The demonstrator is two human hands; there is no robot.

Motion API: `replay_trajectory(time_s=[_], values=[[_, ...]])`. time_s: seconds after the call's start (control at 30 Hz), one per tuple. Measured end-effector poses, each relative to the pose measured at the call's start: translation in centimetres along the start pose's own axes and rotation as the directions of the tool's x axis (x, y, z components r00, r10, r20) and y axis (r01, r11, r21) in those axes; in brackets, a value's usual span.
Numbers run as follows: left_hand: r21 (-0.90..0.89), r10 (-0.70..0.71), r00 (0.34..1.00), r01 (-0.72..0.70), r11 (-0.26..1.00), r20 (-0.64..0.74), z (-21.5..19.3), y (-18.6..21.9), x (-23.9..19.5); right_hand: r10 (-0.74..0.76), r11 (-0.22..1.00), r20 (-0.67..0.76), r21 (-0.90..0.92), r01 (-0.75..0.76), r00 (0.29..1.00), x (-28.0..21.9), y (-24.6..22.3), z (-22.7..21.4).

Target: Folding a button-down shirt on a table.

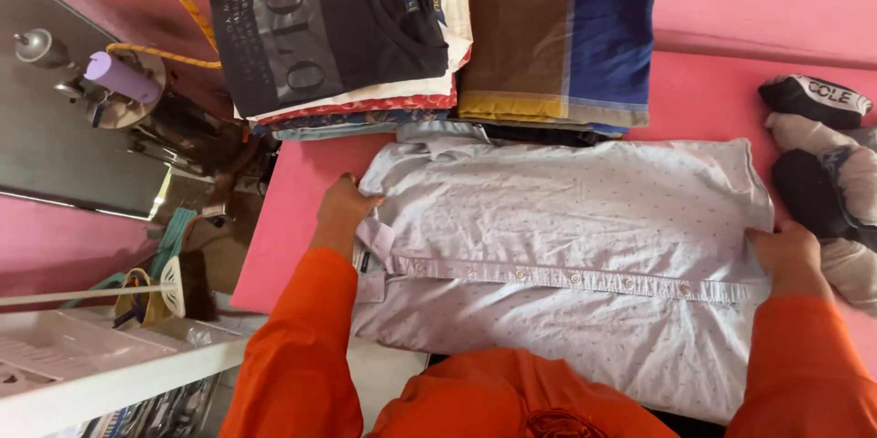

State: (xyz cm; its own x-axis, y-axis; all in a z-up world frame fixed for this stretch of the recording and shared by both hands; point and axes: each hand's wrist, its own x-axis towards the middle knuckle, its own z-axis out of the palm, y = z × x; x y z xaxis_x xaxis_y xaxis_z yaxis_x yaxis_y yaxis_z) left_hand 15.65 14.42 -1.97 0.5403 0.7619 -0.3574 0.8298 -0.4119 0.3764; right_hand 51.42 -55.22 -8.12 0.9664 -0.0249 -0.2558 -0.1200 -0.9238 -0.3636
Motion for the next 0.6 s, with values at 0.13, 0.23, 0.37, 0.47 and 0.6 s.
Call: replay_trajectory(time_s=[0.13, 0.23, 0.37, 0.47, 0.6], values=[[-0.247, -0.014, 0.994, 0.039, 0.968, 0.106, 0.2, -2.2, 2.7, 0.104, 0.988, 0.122, 0.104, -0.117, 0.987, -0.5, -1.3, -1.6], [-0.252, -0.099, 0.980, 0.141, 0.957, 0.172, -1.5, -1.8, 2.4, 0.208, 0.915, 0.138, 0.322, -0.242, 0.968, -3.1, -4.1, -3.4], [-0.451, -0.132, 0.959, 0.237, 0.861, 0.252, -5.6, 0.7, -1.5, 0.308, 0.535, 0.154, 0.788, -0.305, 0.939, -3.9, -4.1, -4.1], [-0.571, -0.075, 0.966, 0.209, 0.794, 0.248, -8.3, 1.9, -4.0, 0.239, 0.253, 0.312, 0.894, -0.369, 0.920, -4.0, -2.0, -6.7], [-0.648, -0.031, 0.998, 0.061, 0.759, 0.057, -12.4, 4.2, -5.6, 0.004, 0.146, 0.284, 0.948, -0.281, 0.959, -4.6, 0.7, -11.9]])
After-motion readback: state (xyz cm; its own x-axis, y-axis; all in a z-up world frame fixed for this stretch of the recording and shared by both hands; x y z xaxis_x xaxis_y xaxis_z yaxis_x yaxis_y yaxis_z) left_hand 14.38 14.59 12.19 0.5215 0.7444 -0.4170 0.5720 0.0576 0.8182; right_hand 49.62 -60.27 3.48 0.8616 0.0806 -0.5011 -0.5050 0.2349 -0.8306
